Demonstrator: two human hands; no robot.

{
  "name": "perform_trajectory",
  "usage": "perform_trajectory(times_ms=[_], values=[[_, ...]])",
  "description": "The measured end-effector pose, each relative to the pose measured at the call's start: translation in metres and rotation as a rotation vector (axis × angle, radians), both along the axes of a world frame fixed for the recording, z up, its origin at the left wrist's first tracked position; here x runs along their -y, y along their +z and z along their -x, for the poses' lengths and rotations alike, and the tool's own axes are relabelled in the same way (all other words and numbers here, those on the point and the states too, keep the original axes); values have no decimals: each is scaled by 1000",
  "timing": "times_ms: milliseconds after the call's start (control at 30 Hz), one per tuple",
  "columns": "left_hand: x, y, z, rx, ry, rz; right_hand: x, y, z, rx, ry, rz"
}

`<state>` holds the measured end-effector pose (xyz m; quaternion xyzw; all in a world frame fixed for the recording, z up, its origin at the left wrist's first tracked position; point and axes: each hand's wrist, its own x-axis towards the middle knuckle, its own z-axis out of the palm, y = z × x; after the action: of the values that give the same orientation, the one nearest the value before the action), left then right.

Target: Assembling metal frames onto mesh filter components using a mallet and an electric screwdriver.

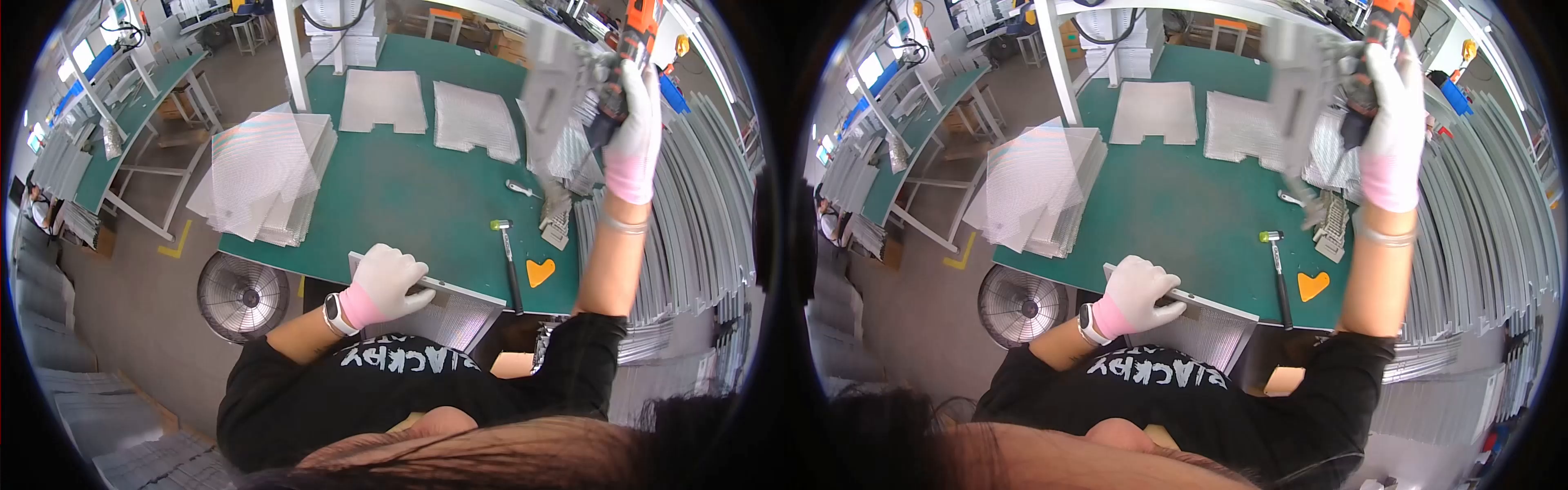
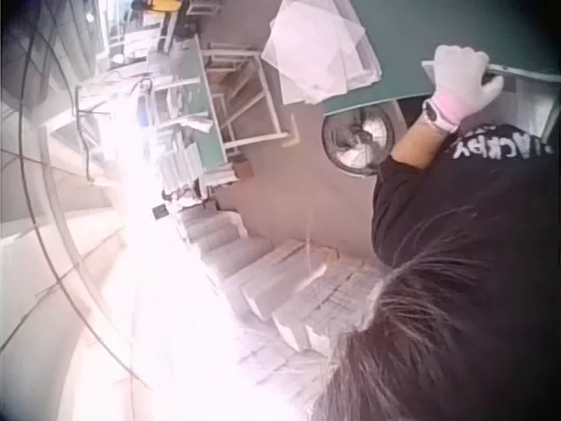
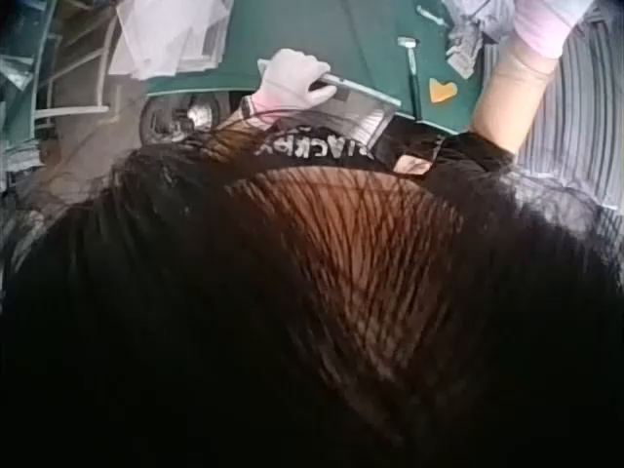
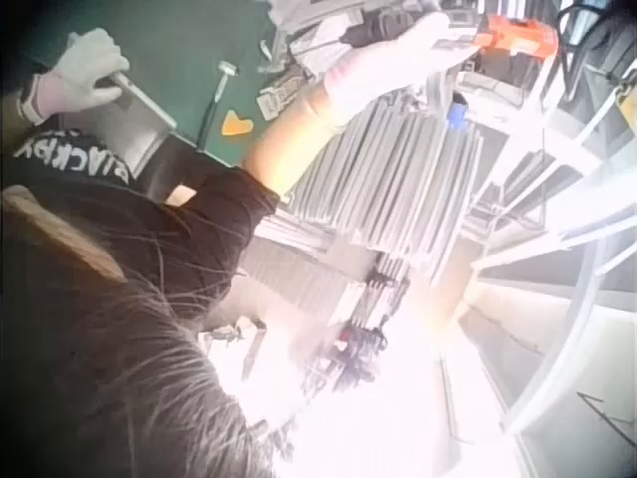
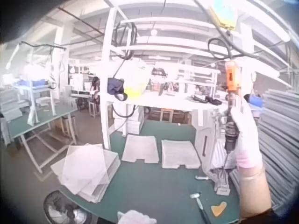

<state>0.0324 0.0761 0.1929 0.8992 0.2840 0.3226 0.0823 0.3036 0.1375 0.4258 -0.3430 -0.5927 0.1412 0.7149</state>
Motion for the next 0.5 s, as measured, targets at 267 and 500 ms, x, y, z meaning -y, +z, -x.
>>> perform_trajectory(times_ms=[267,500], values=[[-16,65,15,-182,-40,-70,54,-30,25,854,-579,-197],[-14,85,20,-40,-71,-301,121,-116,61,1324,274,641]])
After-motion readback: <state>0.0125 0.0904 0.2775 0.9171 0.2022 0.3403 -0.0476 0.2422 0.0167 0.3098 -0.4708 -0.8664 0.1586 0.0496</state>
